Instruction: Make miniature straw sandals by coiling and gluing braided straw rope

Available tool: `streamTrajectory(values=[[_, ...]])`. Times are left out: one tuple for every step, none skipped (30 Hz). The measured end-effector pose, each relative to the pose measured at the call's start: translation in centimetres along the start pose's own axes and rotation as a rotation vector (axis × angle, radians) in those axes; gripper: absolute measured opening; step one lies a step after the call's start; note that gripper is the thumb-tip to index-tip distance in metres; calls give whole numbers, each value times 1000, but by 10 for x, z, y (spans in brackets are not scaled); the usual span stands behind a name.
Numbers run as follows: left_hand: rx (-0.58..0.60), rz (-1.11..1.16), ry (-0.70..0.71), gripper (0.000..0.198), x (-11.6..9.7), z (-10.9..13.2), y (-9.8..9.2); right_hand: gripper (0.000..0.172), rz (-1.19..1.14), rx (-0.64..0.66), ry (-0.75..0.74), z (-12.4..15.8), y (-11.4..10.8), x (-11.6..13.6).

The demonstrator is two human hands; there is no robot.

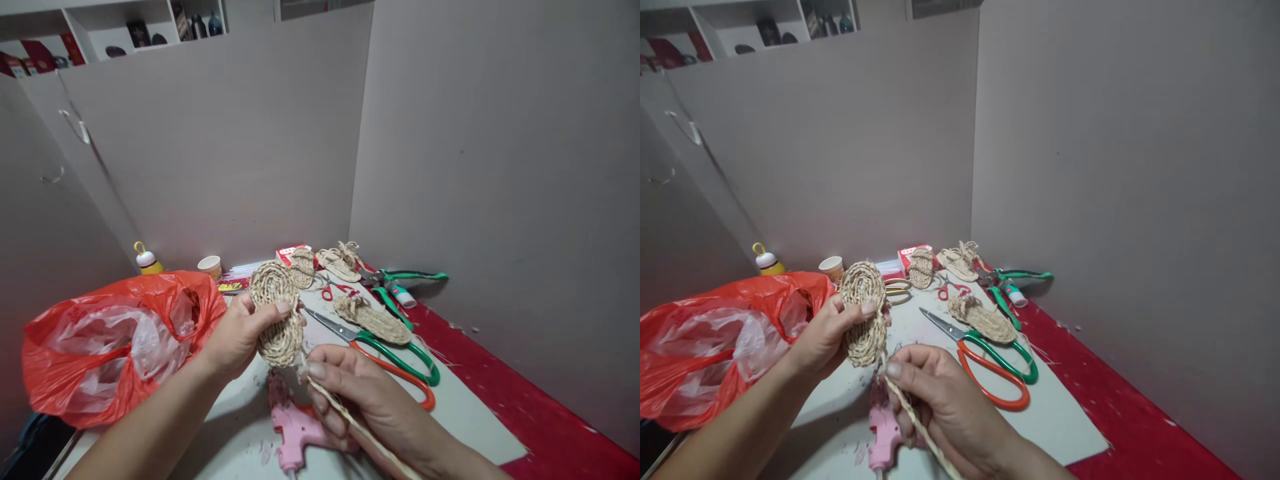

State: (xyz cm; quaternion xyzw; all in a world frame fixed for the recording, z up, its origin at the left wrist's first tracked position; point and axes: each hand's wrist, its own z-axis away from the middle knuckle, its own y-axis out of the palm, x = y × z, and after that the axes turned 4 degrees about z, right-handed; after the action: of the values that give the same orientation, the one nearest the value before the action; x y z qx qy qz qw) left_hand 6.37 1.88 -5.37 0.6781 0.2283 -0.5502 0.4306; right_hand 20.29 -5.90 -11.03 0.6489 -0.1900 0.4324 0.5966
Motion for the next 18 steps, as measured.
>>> streamTrajectory(values=[[-4,-2,7,17,0,0,0,30,-25,-14,-10,0,0,0],[-8,-7,12,17,0,0,-1,29,-40,-24,-14,1,-1,1],[-11,-15,17,16,-1,0,-1,28,-44,-26,-13,1,-1,2],[-11,-25,19,16,-1,0,-2,28,-37,-28,-9,2,-1,2],[-10,-37,23,16,-1,0,-3,28,-27,-31,-4,3,-1,3],[-8,-50,25,16,-1,0,-3,28,-17,-29,3,4,-1,4],[-6,-61,28,16,0,-1,-4,29,-10,-26,10,4,-1,5],[-6,-71,31,16,0,-1,-4,29,-12,-24,15,5,-1,5],[-5,-80,35,16,0,-1,-4,30,-20,-20,21,5,-1,5],[-5,-88,39,17,1,0,-4,31,-31,-18,25,5,0,5],[-6,-97,43,17,1,0,-4,32,-43,-16,27,4,0,5],[-9,-107,48,18,2,0,-4,32,-52,-11,27,4,0,4],[-14,-117,54,18,2,0,-4,31,-59,0,24,3,0,3],[-19,-127,59,19,3,0,-3,31,-63,13,19,2,-1,1],[-26,-137,66,19,4,0,-3,30,-68,22,11,1,-1,0],[-32,-145,72,19,5,0,-2,29,-77,25,1,0,-1,-2],[-34,-150,76,19,6,0,-2,28,-85,27,-9,-1,-2,-4],[-33,-151,77,19,7,0,-1,27,-93,26,-18,-2,-2,-5]])
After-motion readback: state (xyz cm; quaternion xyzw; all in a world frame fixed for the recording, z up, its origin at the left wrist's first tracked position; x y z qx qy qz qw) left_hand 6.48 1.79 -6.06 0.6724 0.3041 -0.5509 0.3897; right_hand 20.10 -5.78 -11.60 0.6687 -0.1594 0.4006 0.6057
